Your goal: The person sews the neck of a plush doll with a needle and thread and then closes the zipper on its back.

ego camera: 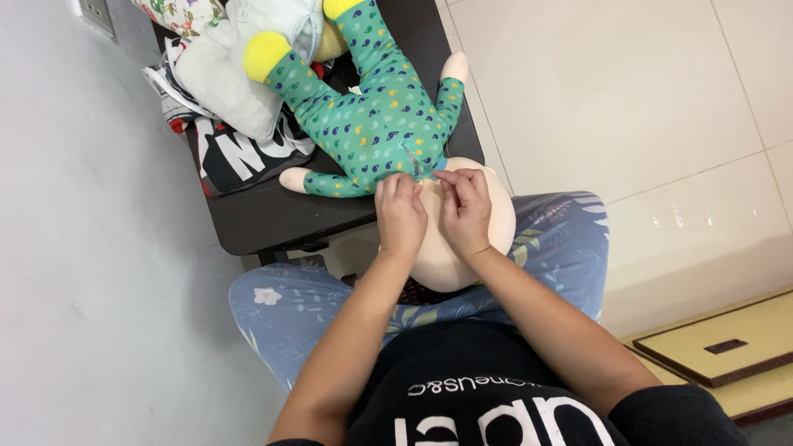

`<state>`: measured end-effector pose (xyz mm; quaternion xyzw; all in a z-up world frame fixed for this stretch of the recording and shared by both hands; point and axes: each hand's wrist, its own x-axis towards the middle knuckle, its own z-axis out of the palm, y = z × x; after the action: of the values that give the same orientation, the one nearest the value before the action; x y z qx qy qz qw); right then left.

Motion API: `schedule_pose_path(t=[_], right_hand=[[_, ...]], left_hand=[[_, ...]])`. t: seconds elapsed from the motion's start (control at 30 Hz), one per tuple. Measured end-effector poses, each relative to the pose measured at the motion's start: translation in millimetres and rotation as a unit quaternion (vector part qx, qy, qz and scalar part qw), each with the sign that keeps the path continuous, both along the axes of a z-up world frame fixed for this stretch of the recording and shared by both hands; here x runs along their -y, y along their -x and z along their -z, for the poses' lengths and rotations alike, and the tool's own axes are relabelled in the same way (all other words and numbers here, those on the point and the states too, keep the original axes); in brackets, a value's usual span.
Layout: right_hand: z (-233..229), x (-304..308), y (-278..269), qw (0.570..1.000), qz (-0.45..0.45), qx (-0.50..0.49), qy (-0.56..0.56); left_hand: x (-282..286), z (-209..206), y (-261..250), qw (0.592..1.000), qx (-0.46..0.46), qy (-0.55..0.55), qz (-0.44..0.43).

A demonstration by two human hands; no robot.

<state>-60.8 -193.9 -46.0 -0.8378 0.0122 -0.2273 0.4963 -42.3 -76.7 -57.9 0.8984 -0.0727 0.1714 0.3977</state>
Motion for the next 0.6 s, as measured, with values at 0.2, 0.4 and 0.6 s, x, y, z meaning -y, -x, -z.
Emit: schedule_pose_path(t=[0.2,0.4,0.6], right_hand=[[-5,-1,5,0.999,0.003,-0.043,-0.012],[-15,-4,7,0.998,-0.006,-0.061,0.014],[-21,-7,11,0.992,-0.025,-0.020,0.126]], left_hand=[[5,8,0,0.999,0.017,-0.037,-0.031],[-2,11,-14,0.998,-0.026,-0.050,0.008],[-12,20,-3,0.998,0.036,0.033,0.037]])
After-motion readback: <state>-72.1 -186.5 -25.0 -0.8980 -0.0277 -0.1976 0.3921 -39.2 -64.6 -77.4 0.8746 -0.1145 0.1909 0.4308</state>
